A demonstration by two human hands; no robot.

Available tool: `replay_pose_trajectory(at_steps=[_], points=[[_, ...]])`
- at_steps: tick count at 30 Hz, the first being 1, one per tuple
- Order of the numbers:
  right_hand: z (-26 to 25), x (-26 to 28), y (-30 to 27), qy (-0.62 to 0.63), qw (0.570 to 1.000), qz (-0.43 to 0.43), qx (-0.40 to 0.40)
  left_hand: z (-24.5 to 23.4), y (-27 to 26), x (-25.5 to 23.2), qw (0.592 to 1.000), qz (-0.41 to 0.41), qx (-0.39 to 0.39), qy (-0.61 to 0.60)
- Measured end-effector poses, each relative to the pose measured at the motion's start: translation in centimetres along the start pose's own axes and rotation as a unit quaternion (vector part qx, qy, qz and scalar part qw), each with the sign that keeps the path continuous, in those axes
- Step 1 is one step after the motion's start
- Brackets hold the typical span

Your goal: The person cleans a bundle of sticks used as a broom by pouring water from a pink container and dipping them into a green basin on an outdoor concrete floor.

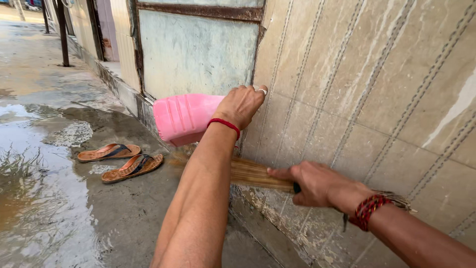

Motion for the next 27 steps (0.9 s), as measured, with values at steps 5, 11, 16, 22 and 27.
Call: replay_pose_trajectory(at_steps=[5,11,16,22,27], points=[[-1.5,-1.4,-0.4,0.081,0.995,0.064,-0.015,0.3,-1.8,2.4,0.991,-0.048,-0.070,-0.100],[3.5,-1.4,2.2,0.200,0.976,0.004,-0.088,0.5,-8.5,4.2,0.892,-0.219,-0.241,-0.314],[8.0,2.5,3.5,0.258,0.965,0.023,-0.038,-0.1,-12.0,3.7,0.831,-0.289,-0.270,-0.392],[12.3,2.8,4.1,0.343,0.937,-0.027,-0.064,-1.0,-16.9,3.7,0.779,-0.360,-0.267,-0.438],[16.9,5.3,3.2,0.306,0.949,-0.054,-0.053,-0.3,-20.4,3.3,0.723,-0.466,-0.223,-0.460]])
Point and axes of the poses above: each hand's wrist, its own y-axis towards the middle knuckle, its own z-axis out of the palm, x = y × z, the point moved 1 cm from there along y, towards the middle knuckle, and after that the axes turned 11 degrees about x, right-handed, at the moved point
